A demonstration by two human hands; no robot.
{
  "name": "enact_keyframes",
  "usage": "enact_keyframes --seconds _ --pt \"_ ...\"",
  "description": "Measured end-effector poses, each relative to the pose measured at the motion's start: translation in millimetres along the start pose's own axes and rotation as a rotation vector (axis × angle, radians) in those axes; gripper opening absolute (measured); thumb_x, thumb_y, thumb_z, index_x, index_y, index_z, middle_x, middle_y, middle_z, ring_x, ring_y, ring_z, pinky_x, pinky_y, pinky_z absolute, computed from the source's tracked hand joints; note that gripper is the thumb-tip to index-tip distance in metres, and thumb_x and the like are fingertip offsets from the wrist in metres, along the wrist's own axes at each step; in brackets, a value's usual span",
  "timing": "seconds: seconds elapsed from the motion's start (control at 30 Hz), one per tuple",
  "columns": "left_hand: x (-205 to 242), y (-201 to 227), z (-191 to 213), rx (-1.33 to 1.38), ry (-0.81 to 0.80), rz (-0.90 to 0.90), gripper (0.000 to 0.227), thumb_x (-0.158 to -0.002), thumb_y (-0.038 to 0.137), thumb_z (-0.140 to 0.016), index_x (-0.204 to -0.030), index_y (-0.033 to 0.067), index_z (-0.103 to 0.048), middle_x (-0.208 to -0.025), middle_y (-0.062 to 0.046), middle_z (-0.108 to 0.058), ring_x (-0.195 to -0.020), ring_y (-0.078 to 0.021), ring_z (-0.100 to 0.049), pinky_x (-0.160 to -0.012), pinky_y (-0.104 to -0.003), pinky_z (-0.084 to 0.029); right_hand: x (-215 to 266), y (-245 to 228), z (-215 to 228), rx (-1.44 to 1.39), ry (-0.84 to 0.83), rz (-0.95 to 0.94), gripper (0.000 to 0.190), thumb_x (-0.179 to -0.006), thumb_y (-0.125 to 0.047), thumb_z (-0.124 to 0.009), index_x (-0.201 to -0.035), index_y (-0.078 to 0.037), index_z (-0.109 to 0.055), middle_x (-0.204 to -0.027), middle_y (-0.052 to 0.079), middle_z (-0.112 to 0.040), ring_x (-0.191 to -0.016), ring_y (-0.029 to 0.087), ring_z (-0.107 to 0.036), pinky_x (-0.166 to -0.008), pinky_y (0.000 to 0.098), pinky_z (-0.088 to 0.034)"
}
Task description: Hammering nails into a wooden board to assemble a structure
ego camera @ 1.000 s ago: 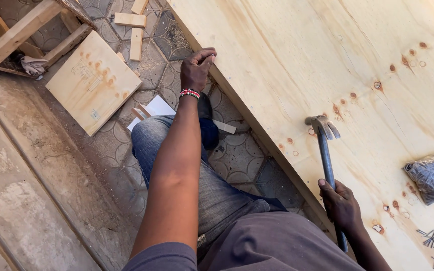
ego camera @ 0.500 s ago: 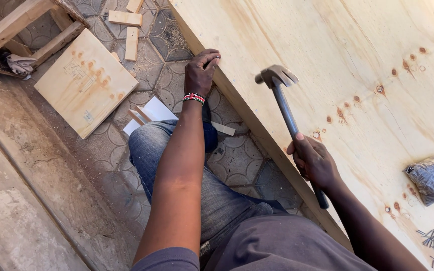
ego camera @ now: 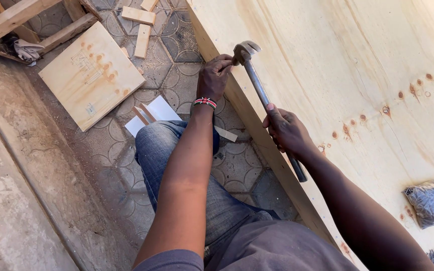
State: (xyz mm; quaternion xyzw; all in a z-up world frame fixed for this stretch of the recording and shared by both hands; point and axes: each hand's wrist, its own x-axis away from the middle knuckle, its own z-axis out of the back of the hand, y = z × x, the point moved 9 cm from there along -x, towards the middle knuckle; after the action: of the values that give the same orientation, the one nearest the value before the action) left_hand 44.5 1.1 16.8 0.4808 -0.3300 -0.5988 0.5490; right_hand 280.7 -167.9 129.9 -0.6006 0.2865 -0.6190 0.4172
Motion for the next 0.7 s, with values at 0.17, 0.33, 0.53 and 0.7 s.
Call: enact_keyframes --seconds 0.17,0.33,0.53,0.7 --pt "-1.5 -21.1 -5.6 0.041 -0.018 0.009 0.016 -0.108 0.010 -0.085 -0.120 0.0156 -0.095 -0.133 -0.005 -0.089 -0.125 -0.0333 -0.083 -0.115 -0.047 -0.066 11.4 -38.3 0.3 -0.100 0.022 0.099 0.065 -0.128 -0.055 -0.059 -0.099 0.001 -0.072 -0.059 0.005 -0.042 -0.038 0.016 -0.048 -0.034 0.0298 -0.046" --pt "-2.1 -18.0 8.8 0.033 -0.005 0.031 0.051 -0.103 0.007 -0.053 -0.136 0.0237 -0.089 -0.137 0.001 -0.092 -0.122 -0.0204 -0.084 -0.101 -0.033 -0.066 16.2 -58.5 3.8 -0.070 0.017 0.274 0.066 -0.122 -0.063 -0.044 -0.092 -0.008 -0.065 -0.056 0.003 -0.040 -0.040 0.016 -0.039 -0.036 0.0311 -0.035" --pt "4.0 -26.1 4.1 0.189 -0.008 0.186 0.096 -0.077 -0.019 -0.043 -0.161 0.0220 -0.063 -0.173 0.000 -0.071 -0.092 -0.0228 -0.087 -0.090 -0.033 -0.070 -8.5 18.6 -4.7 0.309 -0.038 -0.176 0.067 -0.121 -0.075 -0.048 -0.086 -0.019 -0.059 -0.063 -0.003 -0.046 -0.045 0.013 -0.040 -0.036 0.0331 -0.032" --pt "3.6 -33.1 10.2 0.139 0.085 0.192 0.084 -0.081 -0.007 -0.048 -0.157 0.0231 -0.065 -0.171 -0.008 -0.073 -0.062 -0.0189 -0.085 -0.086 -0.036 -0.069 12.8 -25.2 -16.3 0.051 -0.130 -0.053 0.065 -0.123 -0.062 -0.051 -0.090 -0.008 -0.067 -0.060 0.003 -0.044 -0.041 0.014 -0.037 -0.034 0.0306 -0.030"
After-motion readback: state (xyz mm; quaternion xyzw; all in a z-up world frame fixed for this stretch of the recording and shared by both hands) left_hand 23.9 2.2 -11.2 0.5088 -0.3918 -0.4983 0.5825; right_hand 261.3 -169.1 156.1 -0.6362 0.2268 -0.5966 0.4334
